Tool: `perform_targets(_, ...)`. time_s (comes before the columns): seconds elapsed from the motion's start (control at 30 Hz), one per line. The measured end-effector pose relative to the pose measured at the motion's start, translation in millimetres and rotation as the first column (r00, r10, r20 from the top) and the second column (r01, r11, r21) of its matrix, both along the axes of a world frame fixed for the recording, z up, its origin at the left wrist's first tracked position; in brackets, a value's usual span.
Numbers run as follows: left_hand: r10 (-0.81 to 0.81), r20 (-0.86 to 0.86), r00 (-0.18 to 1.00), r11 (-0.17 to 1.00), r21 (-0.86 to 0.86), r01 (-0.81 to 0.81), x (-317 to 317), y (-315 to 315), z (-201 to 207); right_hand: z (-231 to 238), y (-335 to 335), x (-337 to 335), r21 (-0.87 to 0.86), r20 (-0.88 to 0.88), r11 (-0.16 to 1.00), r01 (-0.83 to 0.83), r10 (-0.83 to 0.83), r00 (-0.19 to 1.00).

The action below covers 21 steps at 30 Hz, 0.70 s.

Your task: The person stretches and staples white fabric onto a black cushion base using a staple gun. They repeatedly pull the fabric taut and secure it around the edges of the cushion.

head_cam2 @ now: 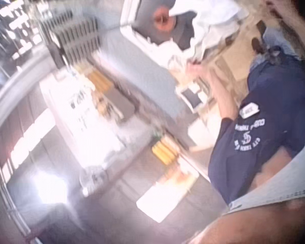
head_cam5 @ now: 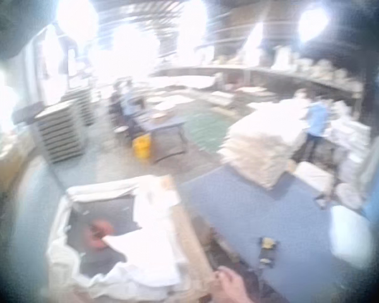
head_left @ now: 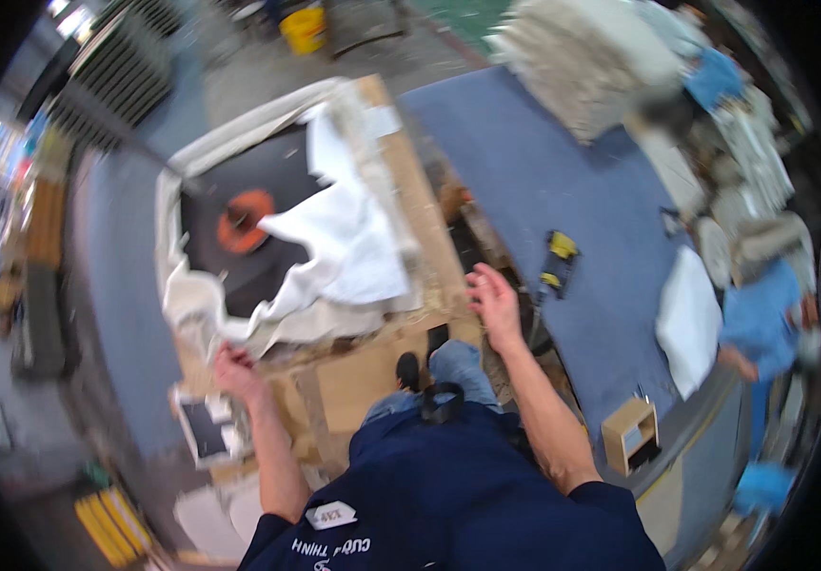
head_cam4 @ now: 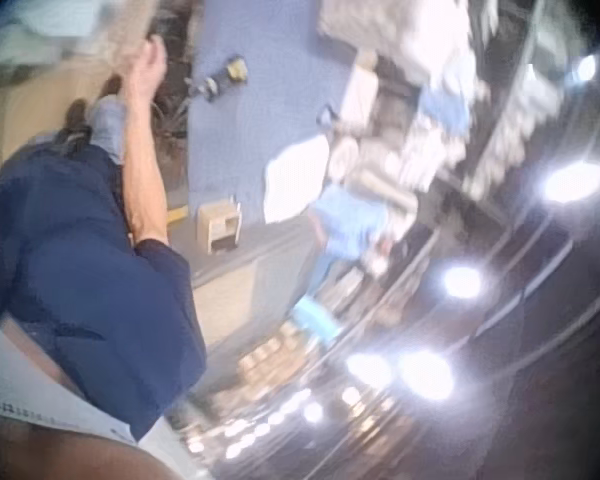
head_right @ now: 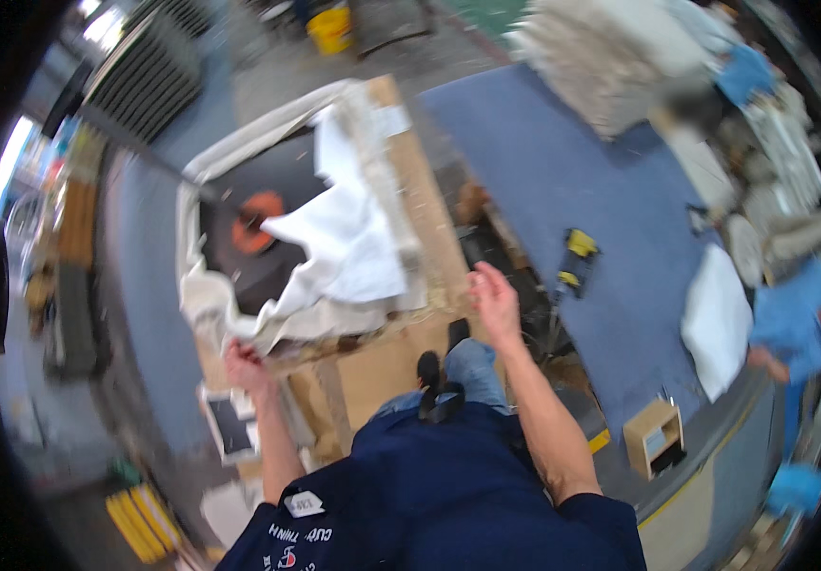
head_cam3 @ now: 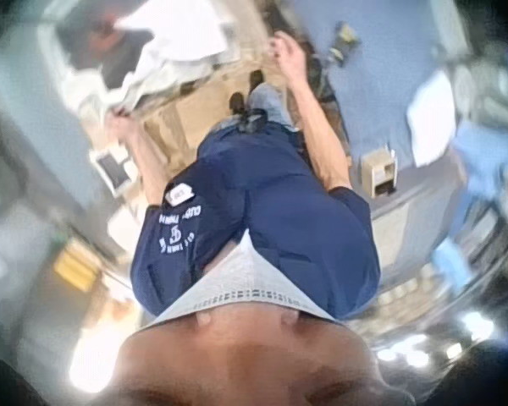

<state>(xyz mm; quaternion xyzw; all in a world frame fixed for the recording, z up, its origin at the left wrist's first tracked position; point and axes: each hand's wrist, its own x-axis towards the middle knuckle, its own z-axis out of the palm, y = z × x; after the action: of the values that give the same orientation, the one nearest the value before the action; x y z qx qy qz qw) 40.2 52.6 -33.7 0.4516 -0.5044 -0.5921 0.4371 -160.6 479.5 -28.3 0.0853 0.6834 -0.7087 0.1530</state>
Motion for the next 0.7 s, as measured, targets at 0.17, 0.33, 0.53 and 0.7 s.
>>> perform_targets(0.17,-0.021,-0.117,0.993,0.866,0.493,0.077,23,108,0,-6,-44,-5,-0.039,0.232,0.964,-0.261,0.263,0.937)
perform_targets(0.33,-0.451,-0.134,0.882,0.565,0.722,0.399,-23,199,7,-46,-91,-5,0.171,-0.102,0.957,-0.233,0.252,0.962)
perform_targets(0.53,-0.466,-0.011,0.885,0.607,0.724,0.329,-75,203,13,-45,-93,-55,0.001,0.244,0.809,-0.588,0.570,0.784)
perform_targets(0.7,-0.688,0.186,0.701,0.650,0.586,0.483,-85,195,2,-41,-85,-42,-0.190,0.453,0.846,-0.499,0.526,0.720)
